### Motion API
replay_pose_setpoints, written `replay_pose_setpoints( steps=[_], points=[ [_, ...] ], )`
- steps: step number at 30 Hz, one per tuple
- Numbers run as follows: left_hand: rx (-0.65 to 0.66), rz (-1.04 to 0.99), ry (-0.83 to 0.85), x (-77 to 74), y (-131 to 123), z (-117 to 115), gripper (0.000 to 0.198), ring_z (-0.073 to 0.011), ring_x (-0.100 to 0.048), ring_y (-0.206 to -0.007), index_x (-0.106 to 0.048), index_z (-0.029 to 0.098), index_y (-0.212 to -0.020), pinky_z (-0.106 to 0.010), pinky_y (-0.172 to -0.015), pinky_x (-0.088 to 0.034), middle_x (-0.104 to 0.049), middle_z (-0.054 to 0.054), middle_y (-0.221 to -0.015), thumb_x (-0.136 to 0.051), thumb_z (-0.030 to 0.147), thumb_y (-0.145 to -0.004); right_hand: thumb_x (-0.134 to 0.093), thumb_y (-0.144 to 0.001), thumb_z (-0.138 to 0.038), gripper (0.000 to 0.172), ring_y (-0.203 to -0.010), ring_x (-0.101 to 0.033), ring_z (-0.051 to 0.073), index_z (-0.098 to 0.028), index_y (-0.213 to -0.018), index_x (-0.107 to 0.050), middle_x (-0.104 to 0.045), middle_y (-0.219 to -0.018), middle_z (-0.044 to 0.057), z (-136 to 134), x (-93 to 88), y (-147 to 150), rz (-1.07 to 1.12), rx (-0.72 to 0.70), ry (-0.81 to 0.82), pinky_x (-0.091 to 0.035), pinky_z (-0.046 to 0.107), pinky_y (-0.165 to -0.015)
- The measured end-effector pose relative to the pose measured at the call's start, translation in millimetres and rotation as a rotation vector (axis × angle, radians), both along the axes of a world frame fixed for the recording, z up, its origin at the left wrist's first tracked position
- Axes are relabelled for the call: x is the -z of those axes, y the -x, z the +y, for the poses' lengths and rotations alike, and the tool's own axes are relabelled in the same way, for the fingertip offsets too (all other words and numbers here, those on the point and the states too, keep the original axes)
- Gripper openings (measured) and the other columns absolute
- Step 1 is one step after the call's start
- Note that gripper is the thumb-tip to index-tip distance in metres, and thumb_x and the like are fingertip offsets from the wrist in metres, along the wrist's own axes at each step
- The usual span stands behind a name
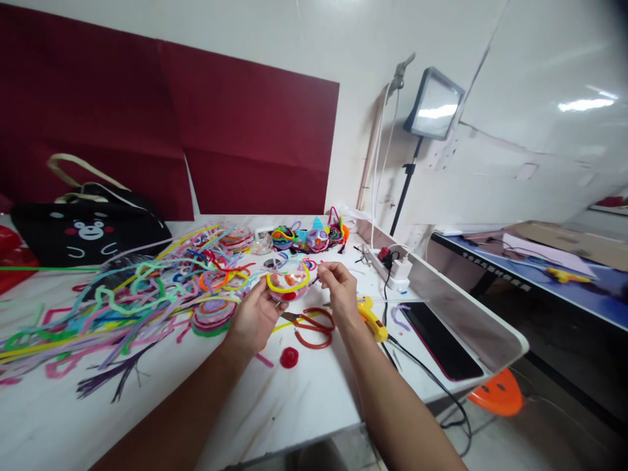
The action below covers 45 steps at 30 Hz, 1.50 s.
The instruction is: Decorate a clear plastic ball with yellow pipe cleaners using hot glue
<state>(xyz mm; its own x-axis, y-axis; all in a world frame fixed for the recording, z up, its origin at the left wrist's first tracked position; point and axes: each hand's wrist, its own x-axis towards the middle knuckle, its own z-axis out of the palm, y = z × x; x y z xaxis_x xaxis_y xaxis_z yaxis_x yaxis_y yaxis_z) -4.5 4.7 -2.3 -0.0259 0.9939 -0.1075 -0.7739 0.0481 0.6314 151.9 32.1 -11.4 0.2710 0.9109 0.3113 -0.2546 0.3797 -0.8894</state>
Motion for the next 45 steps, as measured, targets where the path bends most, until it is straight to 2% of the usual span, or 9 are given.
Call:
replay_pose_setpoints(
  steps=[7, 12, 20, 27, 33, 38, 42, 45],
  points=[
    [-0.085, 0.081, -0.116, 8.8, 3, 5, 0.005, -0.0144, -0.065, -0.073, -0.064, 0.016, -0.083, -0.024, -0.057, -0.048, -0.071, -0.003, -0.085, -0.063, 0.012, -0.086, -0.07, -0.081, -0.027, 0.006, -0.085, -0.055, 0.02, -0.024, -0.077, -0.068, -0.061, -0.083, 0.002, -14, -1.7, 5, -0.476, 0.144, -0.351, -0.042, 0.035, -0.081],
    [-0.118, 0.131, -0.138, 9.0, 2, 4, 0.005, -0.0151, -0.066, -0.073, -0.064, 0.015, -0.081, -0.024, -0.061, -0.05, -0.071, -0.004, -0.086, -0.065, 0.012, -0.084, -0.069, -0.086, -0.027, 0.006, -0.088, -0.055, 0.021, -0.024, -0.081, -0.065, -0.06, -0.085, 0.003, -15, 1.7, 6, -0.616, 0.192, -0.444, -0.041, 0.038, -0.085],
    [-0.112, 0.173, -0.154, 12.9, 3, 7, 0.005, -0.0195, -0.069, -0.081, -0.065, 0.017, -0.081, -0.027, -0.067, -0.055, -0.071, -0.005, -0.087, -0.07, 0.015, -0.081, -0.065, -0.088, -0.029, 0.013, -0.086, -0.053, 0.022, -0.024, -0.077, -0.061, -0.058, -0.08, 0.003, -13, 4.7, 5, -0.671, 0.212, -0.432, -0.039, 0.038, -0.083],
    [-0.118, 0.217, -0.174, 14.0, 4, 7, 0.007, -0.0146, -0.063, -0.069, -0.064, 0.018, -0.078, -0.024, -0.062, -0.054, -0.069, -0.003, -0.084, -0.07, 0.016, -0.081, -0.062, -0.091, -0.031, 0.017, -0.084, -0.052, 0.022, -0.024, -0.075, -0.058, -0.059, -0.08, 0.003, -10, 8.6, 3, -0.683, 0.154, -0.412, -0.038, 0.037, -0.081],
    [-0.103, 0.211, -0.193, 14.9, 5, 7, 0.004, -0.0174, -0.066, -0.076, -0.067, 0.017, -0.082, -0.025, -0.063, -0.054, -0.071, -0.006, -0.089, -0.065, 0.014, -0.083, -0.059, -0.093, -0.032, 0.018, -0.086, -0.052, 0.022, -0.024, -0.078, -0.059, -0.06, -0.084, 0.003, -11, 7.0, 2, -0.672, 0.114, -0.352, -0.037, 0.038, -0.082],
    [-0.114, 0.192, -0.183, 14.7, 5, 8, 0.009, -0.0161, -0.066, -0.074, -0.067, 0.017, -0.08, -0.025, -0.065, -0.053, -0.071, -0.006, -0.09, -0.063, 0.012, -0.085, -0.059, -0.092, -0.029, 0.015, -0.088, -0.053, 0.022, -0.023, -0.079, -0.06, -0.06, -0.085, 0.003, -11, 6.6, 1, -0.702, 0.121, -0.336, -0.037, 0.038, -0.084],
    [-0.11, 0.231, -0.223, 17.3, 5, 9, 0.002, -0.0159, -0.065, -0.074, -0.066, 0.018, -0.083, -0.025, -0.064, -0.053, -0.07, -0.005, -0.09, -0.066, 0.017, -0.084, -0.061, -0.09, -0.028, 0.013, -0.086, -0.054, 0.021, -0.022, -0.078, -0.061, -0.061, -0.084, 0.003, -10, 7.0, 0, -0.726, 0.122, -0.327, -0.037, 0.037, -0.083],
    [-0.106, 0.267, -0.264, 21.1, 7, 11, 0.011, -0.0148, -0.063, -0.074, -0.064, 0.019, -0.084, -0.024, -0.063, -0.052, -0.068, -0.003, -0.088, -0.072, 0.025, -0.081, -0.062, -0.09, -0.028, 0.014, -0.083, -0.054, 0.019, -0.021, -0.078, -0.061, -0.061, -0.082, 0.002, -10, 6.9, 1, -0.727, 0.112, -0.308, -0.038, 0.036, -0.082]
  ],
)
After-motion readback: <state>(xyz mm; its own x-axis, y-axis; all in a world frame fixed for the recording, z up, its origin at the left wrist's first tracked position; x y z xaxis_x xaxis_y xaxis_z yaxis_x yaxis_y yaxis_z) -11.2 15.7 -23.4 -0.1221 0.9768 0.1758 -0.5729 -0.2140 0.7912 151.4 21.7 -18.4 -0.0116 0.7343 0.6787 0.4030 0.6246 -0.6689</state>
